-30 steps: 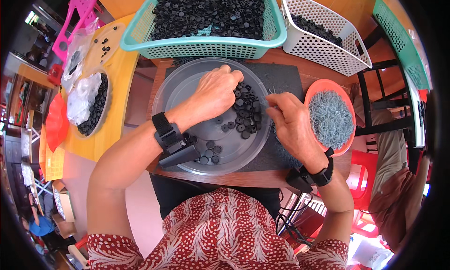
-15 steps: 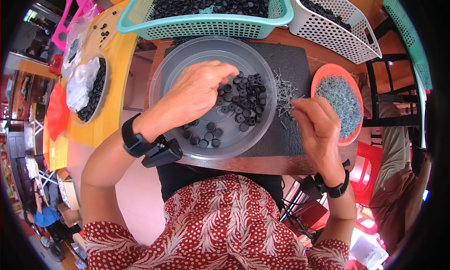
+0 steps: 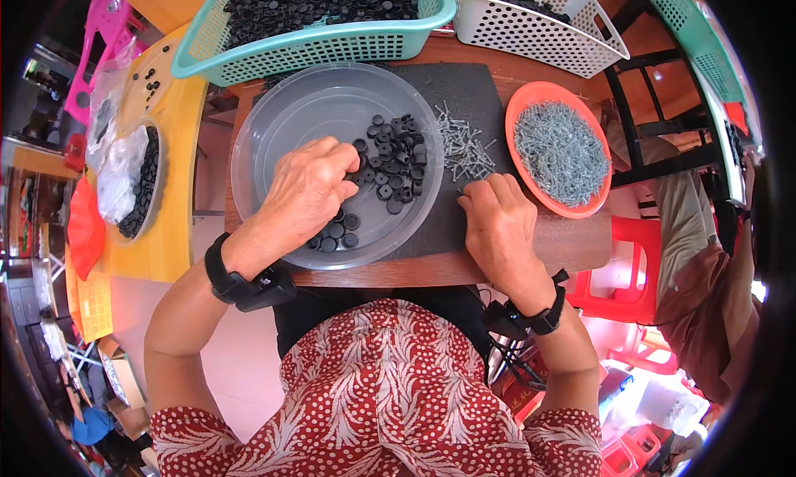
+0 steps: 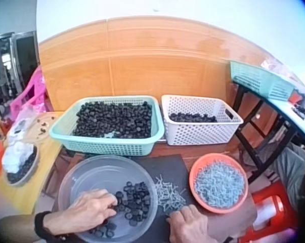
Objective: Manually inserting metal pins into black plastic circular components at a workshop table.
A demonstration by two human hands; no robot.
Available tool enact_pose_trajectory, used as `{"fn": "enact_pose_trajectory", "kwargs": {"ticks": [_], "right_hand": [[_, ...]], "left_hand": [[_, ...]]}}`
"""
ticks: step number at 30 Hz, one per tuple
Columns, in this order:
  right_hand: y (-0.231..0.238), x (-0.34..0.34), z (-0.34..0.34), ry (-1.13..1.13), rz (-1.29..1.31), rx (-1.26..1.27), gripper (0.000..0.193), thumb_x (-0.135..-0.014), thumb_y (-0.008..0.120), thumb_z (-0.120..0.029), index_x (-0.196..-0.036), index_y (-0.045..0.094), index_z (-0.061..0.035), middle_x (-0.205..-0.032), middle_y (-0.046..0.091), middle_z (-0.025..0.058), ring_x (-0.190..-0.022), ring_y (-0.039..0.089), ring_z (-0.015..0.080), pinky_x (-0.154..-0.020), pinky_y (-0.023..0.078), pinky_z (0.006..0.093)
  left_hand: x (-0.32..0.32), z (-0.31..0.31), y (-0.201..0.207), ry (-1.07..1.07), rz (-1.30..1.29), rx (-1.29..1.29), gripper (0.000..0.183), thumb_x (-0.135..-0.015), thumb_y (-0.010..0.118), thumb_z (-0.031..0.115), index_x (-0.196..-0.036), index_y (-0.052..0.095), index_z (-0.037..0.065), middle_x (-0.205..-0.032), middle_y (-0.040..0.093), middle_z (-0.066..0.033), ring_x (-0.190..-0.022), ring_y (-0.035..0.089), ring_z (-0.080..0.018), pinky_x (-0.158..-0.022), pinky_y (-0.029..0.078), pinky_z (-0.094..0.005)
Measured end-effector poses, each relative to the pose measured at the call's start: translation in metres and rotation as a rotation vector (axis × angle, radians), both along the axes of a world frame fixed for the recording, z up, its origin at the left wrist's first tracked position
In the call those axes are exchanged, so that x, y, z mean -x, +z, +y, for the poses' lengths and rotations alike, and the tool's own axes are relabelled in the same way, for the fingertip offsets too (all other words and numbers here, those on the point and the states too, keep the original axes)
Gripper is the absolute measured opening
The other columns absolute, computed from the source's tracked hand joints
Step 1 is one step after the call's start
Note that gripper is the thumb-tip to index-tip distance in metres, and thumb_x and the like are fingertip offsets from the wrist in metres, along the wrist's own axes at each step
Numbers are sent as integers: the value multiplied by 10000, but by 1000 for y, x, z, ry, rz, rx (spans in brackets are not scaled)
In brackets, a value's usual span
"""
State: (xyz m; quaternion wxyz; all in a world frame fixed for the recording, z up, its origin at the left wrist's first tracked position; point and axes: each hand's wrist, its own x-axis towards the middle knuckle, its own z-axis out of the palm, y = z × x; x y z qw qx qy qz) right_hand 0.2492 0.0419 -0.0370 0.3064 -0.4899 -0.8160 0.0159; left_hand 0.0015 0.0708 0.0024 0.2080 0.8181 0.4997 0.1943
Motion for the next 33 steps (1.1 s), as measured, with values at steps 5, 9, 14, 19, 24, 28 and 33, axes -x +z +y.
{"fn": "enact_pose_trajectory", "kwargs": {"ticks": [5, 9, 14, 19, 24, 28, 33], "right_hand": [[1, 0, 2, 12, -9, -69, 143, -681, 609, 35, -740, 493, -23, -697, 481, 125, -645, 491, 300, -538, 399, 406], [4, -3, -2, 1, 113, -19, 145, -720, 627, 52, -803, 525, -10, -727, 532, 128, -666, 525, 310, -570, 418, 401], [14, 2, -7, -13, 187, 43, 141, -723, 598, 92, -795, 517, 3, -717, 528, 137, -662, 527, 314, -582, 425, 396], [21, 15, -18, -25, 313, 102, 131, -734, 588, 104, -804, 527, 11, -732, 544, 135, -636, 536, 295, -570, 434, 366], [35, 32, -24, -4, 473, 250, 139, -752, 603, 88, -851, 549, 7, -741, 553, 110, -599, 534, 212, -543, 430, 309], [44, 55, -25, 109, 661, 349, 132, -772, 608, 65, -879, 572, -2, -757, 561, 96, -599, 527, 167, -536, 424, 270], [49, 73, -28, 126, 804, 604, 80, -820, 603, 23, -895, 582, 4, -759, 594, 45, -661, 537, 71, -575, 438, 224]], "left_hand": [[2, 2, -7, -36, -23, -79, 187, -689, 679, 14, -826, 552, -4, -762, 534, -111, -719, 561, -284, -629, 435, -357], [2, 3, -11, -16, -68, -32, 185, -691, 684, 30, -828, 563, -1, -763, 534, -112, -712, 564, -285, -629, 438, -366], [2, -1, -9, 5, -105, -15, 187, -695, 683, 38, -846, 580, -2, -776, 540, -115, -712, 572, -282, -629, 446, -370], [3, -1, -10, -35, -68, -37, 190, -698, 686, 33, -862, 597, 0, -794, 552, -120, -707, 569, -284, -625, 444, -364], [8, -10, -6, -44, -164, -81, 181, -701, 684, 27, -854, 593, -5, -757, 547, -125, -676, 558, -290, -596, 431, -367], [3, -30, 10, -65, -218, -150, 187, -704, 686, 15, -862, 590, -12, -710, 529, -119, -647, 543, -275, -568, 423, -356], [-2, -45, 22, -55, -318, -154, 197, -707, 670, -29, -892, 603, -12, -723, 557, -97, -624, 564, -213, -540, 442, -302]]}}
